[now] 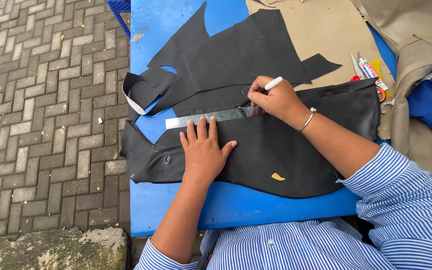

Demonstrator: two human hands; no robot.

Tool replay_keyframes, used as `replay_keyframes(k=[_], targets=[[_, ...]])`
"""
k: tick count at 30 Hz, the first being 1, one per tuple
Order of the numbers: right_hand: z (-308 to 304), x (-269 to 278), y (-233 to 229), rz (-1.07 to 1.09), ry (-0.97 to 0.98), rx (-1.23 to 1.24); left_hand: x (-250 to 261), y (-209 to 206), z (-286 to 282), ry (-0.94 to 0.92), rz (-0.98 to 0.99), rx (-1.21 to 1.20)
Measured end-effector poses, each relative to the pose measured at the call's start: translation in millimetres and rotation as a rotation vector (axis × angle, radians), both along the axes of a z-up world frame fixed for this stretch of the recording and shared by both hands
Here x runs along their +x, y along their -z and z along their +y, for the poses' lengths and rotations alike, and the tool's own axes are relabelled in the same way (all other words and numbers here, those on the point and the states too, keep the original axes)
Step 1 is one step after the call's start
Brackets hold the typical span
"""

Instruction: Marking points on a piece of black leather using a metal ruler and a white marker for future processing.

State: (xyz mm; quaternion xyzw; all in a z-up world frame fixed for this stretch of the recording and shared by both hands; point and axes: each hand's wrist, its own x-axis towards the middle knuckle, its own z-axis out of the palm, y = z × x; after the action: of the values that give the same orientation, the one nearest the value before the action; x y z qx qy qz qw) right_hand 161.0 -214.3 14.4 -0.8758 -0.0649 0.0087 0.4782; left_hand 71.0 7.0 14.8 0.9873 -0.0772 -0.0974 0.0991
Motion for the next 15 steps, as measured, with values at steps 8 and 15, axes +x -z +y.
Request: replay_keyframes(k=[8,15], targets=[[1.8,13.4,-2.6,-0.057,-0.085,-0.140,-5.9,-2.0,-18.6,0.032,0.017,-0.007],[3.0,15.7,-1.3,-0.102,-0.126,-0.205,-6.7,-0.9,-48.9,0.054,0.050,-0.055]])
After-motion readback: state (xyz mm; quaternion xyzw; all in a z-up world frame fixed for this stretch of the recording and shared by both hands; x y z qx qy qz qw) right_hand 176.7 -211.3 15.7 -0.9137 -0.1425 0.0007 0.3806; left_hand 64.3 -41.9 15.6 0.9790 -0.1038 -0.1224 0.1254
